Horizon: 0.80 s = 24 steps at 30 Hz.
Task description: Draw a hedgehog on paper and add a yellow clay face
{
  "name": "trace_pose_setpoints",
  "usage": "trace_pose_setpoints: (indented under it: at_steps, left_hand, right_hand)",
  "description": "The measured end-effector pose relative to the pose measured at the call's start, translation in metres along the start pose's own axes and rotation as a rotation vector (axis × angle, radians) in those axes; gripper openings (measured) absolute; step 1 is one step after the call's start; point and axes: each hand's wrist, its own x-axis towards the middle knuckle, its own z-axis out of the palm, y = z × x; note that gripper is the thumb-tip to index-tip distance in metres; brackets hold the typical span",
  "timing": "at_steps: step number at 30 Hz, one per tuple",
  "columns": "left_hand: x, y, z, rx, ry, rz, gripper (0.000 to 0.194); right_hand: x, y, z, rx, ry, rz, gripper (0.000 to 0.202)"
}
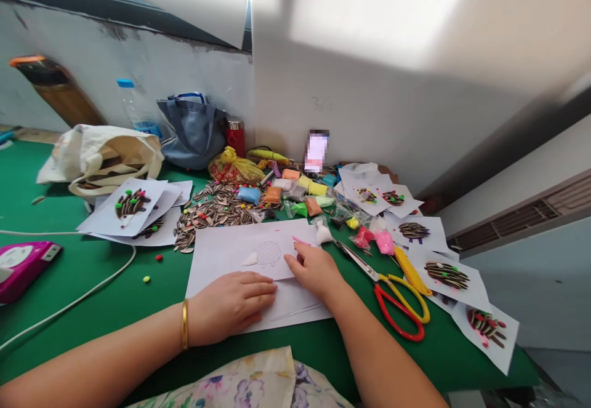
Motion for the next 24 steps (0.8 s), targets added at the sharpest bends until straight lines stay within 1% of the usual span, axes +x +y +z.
trace_pose_setpoints:
  at_steps: [2, 4, 6, 7, 8, 9, 11, 13, 15, 18, 22, 24]
  left_hand:
    - [0.0, 0.002, 0.002, 0.005, -0.008, 0.008, 0.029]
    - [0.0, 0.002, 0.003, -0.001, -0.009, 0.001, 0.027]
    - [0.001, 0.001, 0.003, -0.007, -0.02, -0.002, 0.026]
    - [0.001, 0.0, 0.003, -0.008, -0.025, -0.005, 0.025]
    - [0.001, -0.001, 0.003, -0.008, -0.029, -0.008, 0.025]
    - [0.001, -0.002, 0.003, -0.009, -0.029, -0.011, 0.025]
    - [0.0, -0.003, 0.004, -0.015, -0.015, -0.016, 0.025]
    - [0.0, -0.004, 0.005, -0.021, -0.003, -0.019, 0.025]
    - [0.0, -0.004, 0.005, -0.029, -0.001, -0.021, 0.025]
    - [0.0, -0.004, 0.004, -0.048, 0.005, -0.025, 0.024]
    - [0.0, -0.004, 0.002, -0.073, 0.019, -0.033, 0.023]
    - [0.001, -0.004, 0.002, -0.076, 0.012, -0.04, 0.023]
  right_hand:
    - [0.001, 0.007, -0.009, -0.01, 0.035, 0.014, 0.034]
    - [0.003, 0.019, -0.022, -0.085, 0.162, 0.067, 0.033]
    - [0.007, 0.034, -0.039, -0.239, 0.325, 0.167, 0.03]
    - [0.011, 0.041, -0.047, -0.321, 0.36, 0.213, 0.03]
    - [0.015, 0.047, -0.054, -0.397, 0.363, 0.251, 0.03]
    - [0.02, 0.053, -0.06, -0.466, 0.337, 0.286, 0.031]
    - [0.03, 0.06, -0.067, -0.56, 0.237, 0.341, 0.034]
    - [0.04, 0.063, -0.067, -0.598, 0.13, 0.358, 0.036]
    - [0.047, 0.063, -0.062, -0.608, 0.076, 0.365, 0.036]
    - [0.051, 0.06, -0.057, -0.612, 0.098, 0.392, 0.033]
    - [0.048, 0.06, -0.059, -0.625, 0.198, 0.434, 0.039]
    - [0.047, 0.062, -0.06, -0.642, 0.243, 0.438, 0.037]
